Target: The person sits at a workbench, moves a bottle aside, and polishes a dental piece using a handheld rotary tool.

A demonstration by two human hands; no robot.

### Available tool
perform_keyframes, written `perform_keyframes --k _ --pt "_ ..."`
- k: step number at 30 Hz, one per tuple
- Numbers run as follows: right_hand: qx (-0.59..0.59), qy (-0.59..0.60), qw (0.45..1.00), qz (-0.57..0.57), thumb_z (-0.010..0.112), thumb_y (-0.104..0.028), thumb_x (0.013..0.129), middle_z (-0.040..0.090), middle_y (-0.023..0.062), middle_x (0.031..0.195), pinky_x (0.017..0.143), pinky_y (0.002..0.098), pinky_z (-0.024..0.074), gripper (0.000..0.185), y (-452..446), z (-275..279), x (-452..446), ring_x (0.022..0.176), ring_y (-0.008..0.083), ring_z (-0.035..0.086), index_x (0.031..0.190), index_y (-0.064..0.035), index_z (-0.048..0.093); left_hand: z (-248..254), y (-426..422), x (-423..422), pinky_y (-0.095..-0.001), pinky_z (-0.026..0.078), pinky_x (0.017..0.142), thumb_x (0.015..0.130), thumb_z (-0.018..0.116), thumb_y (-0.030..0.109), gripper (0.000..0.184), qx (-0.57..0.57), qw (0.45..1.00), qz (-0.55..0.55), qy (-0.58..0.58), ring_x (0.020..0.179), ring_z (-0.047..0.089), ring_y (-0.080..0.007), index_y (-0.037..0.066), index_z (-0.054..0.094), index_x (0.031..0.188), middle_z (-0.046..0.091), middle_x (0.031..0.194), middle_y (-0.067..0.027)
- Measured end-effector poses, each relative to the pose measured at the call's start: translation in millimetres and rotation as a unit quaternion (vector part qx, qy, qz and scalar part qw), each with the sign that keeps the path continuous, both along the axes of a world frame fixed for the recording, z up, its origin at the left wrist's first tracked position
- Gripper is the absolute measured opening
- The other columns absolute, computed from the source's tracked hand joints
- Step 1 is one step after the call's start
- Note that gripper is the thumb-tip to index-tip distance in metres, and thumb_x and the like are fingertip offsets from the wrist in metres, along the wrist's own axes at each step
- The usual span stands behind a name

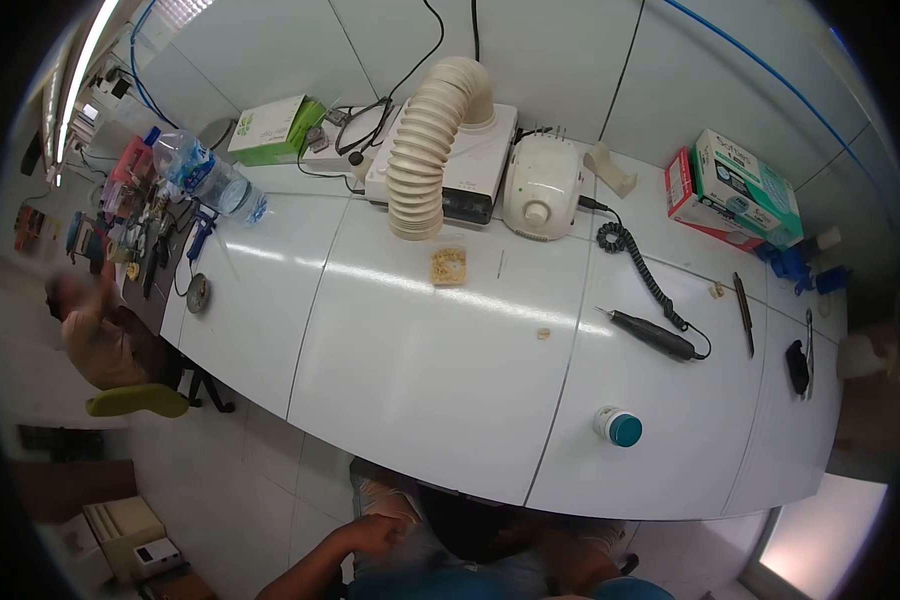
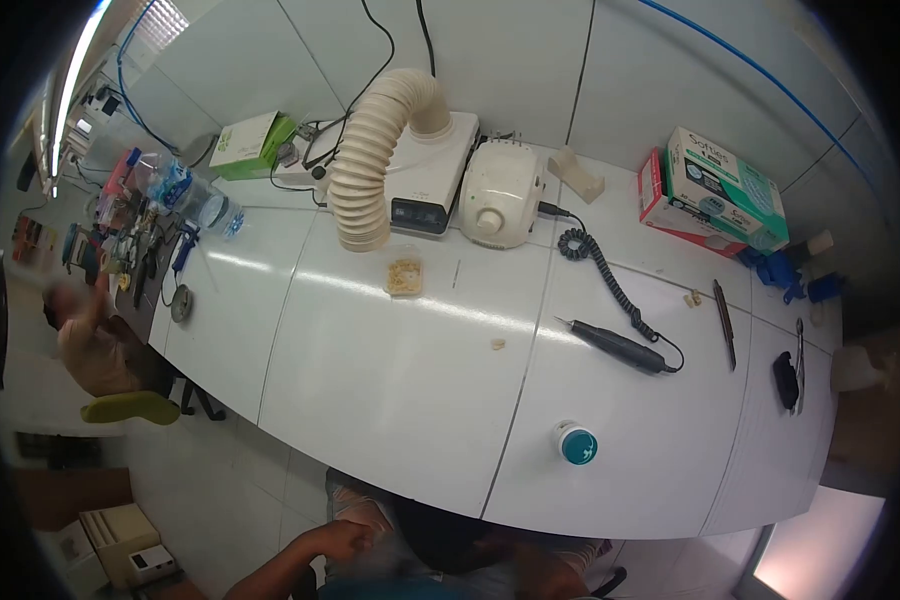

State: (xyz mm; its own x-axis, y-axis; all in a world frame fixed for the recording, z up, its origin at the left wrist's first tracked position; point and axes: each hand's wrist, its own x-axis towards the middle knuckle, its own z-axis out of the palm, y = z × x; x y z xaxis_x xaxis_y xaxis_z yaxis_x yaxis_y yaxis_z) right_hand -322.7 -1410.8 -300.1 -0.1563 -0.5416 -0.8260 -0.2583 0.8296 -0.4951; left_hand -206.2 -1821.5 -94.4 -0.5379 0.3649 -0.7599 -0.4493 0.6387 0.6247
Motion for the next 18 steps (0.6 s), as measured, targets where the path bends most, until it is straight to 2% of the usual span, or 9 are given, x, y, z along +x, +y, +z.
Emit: perform_keyframes --k 3,6,9,12,15,17,18 --pt "0.023 0.060 0.998 -0.024 0.082 -0.060 0.084 0.065 0.0225 0.152 0.118 0.0641 0.0454 0.083 32.4 -4.9 -26.3 0.143 0.0464 0.059 0.151 -0.0126 0.066 -34.2 8.2 -41.6 -0.0533 0.057 0.096 0.101 0.068 0.032 0.033 -0.048 0.998 -0.046 0.006 0.110 0.075 -0.0419 0.006 0.073 0.120 0.078 0.114 -0.0218" --pt "0.043 0.120 0.991 -0.040 0.080 -0.058 0.087 0.065 0.0227 0.153 0.119 0.0639 0.0444 0.081 61.0 -20.4 -49.4 0.143 0.0466 0.059 0.152 -0.0122 0.065 -61.2 14.5 -92.3 -0.0509 0.054 0.110 0.099 0.071 0.033 0.046 -0.077 0.984 -0.148 -0.069 0.130 0.068 -0.0427 0.007 0.072 0.137 0.070 0.146 -0.0222" --pt "0.051 0.178 0.982 -0.042 0.078 -0.057 0.089 0.064 0.0228 0.154 0.120 0.0638 0.0435 0.080 77.3 -34.1 -69.8 0.144 0.0469 0.058 0.153 -0.0119 0.064 -165.6 -5.1 -73.1 -0.0535 0.049 0.117 0.101 0.071 0.036 0.058 -0.032 0.983 -0.147 0.105 0.139 0.062 -0.0435 0.007 0.064 0.150 0.065 0.151 -0.0248" --pt "0.054 0.233 0.970 -0.034 0.076 -0.055 0.091 0.063 0.0230 0.154 0.121 0.0636 0.0425 0.078 96.5 -52.6 -77.1 0.144 0.0472 0.057 0.154 -0.0115 0.063 -230.0 -22.9 -89.8 -0.0547 0.050 0.115 0.100 0.071 0.039 0.060 -0.071 0.971 -0.073 0.217 0.138 0.062 -0.0436 0.007 0.065 0.149 0.066 0.149 -0.0243" --pt "0.067 0.322 0.944 -0.010 0.075 -0.054 0.093 0.063 0.0231 0.155 0.123 0.0634 0.0415 0.076 118.0 -52.7 -84.5 0.144 0.0474 0.057 0.155 -0.0112 0.062 -257.6 -36.5 -129.0 -0.0559 0.050 0.113 0.099 0.072 0.041 0.062 -0.148 0.934 0.052 0.321 0.136 0.063 -0.0437 0.006 0.066 0.148 0.068 0.147 -0.0238" --pt "0.079 0.455 0.887 0.012 0.073 -0.053 0.095 0.063 0.0232 0.155 0.123 0.0633 0.0409 0.075 117.9 -10.2 -93.3 0.145 0.0476 0.057 0.156 -0.0109 0.061 -256.6 -43.8 -139.7 -0.0566 0.051 0.112 0.098 0.072 0.043 0.063 -0.179 0.900 0.132 0.375 0.135 0.063 -0.0438 0.006 0.066 0.148 0.068 0.145 -0.0234" --pt "0.076 0.555 0.828 -0.019 0.073 -0.052 0.095 0.062 0.0232 0.156 0.124 0.0633 0.0406 0.075 112.8 19.4 -94.4 0.145 0.0477 0.056 0.157 -0.0108 0.061 -254.6 -51.2 -145.2 -0.0570 0.051 0.111 0.097 0.072 0.044 0.064 -0.193 0.878 0.164 0.405 0.135 0.064 -0.0438 0.005 0.066 0.147 0.069 0.144 -0.0233"
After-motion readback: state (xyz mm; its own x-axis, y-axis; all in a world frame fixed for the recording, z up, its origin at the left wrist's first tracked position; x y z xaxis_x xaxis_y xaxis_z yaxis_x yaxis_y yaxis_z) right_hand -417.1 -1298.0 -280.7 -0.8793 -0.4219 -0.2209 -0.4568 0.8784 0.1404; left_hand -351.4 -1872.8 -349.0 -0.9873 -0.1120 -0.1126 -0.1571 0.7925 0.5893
